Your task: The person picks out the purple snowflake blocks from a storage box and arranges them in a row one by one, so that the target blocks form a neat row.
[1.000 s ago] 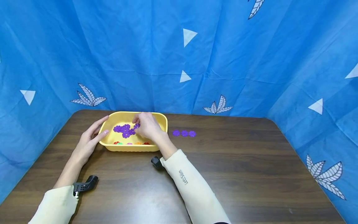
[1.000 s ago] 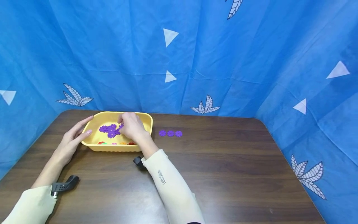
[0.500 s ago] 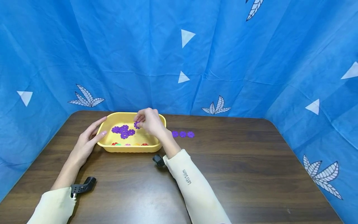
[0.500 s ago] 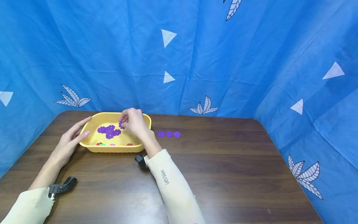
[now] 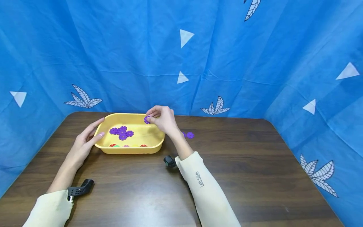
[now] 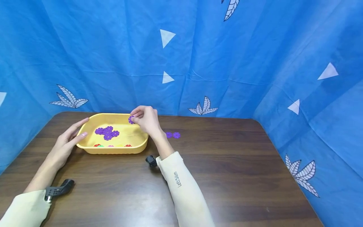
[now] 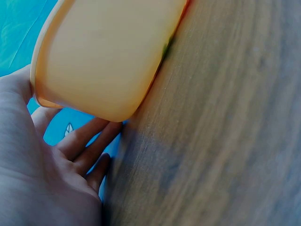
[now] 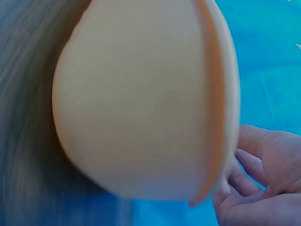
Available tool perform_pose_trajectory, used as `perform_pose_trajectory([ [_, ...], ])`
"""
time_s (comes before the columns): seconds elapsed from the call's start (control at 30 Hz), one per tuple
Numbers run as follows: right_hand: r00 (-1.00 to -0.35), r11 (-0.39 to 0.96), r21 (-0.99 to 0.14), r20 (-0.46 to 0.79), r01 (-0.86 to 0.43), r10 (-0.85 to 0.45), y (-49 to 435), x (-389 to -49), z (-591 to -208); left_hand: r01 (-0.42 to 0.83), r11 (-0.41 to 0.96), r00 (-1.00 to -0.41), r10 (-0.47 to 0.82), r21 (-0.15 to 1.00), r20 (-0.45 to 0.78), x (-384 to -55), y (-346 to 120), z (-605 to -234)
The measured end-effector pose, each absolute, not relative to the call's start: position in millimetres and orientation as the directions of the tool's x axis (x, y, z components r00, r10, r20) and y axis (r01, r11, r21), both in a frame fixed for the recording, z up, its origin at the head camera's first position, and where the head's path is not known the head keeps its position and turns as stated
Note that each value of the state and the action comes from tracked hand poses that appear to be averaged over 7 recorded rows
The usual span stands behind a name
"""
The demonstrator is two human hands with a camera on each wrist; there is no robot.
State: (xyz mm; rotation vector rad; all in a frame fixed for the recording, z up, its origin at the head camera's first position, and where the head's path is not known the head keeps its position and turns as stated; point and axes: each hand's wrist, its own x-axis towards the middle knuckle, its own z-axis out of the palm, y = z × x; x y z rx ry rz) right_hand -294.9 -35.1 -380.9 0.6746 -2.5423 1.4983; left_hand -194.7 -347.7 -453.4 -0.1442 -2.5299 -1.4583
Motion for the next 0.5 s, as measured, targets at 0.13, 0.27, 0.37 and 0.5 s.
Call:
perform_pose_trajectory([
  [0.13,-0.905,0.411,-0.811,0.323,-0.416,-0.278,-15,-297,-378,0.181,0.515,-0.973,-0.029,0.838,0.228,-195,-348,-454],
  [0.27,-0.909,0.41,-0.816,0.32,-0.408,-0.268,6,-299,-378,0.174,0.518,-0.975,-0.031,0.837,0.222,-194,-348,-455],
  [0.37,-0.913,0.406,-0.821,0.32,-0.401,-0.254,20,-300,-379,0.18,0.513,-0.973,-0.031,0.839,0.228,-195,-348,-456],
  [0.5,-0.922,0.41,-0.827,0.314,-0.383,-0.227,37,-301,-380,0.196,0.506,-0.97,-0.027,0.84,0.243,-195,-348,-456],
])
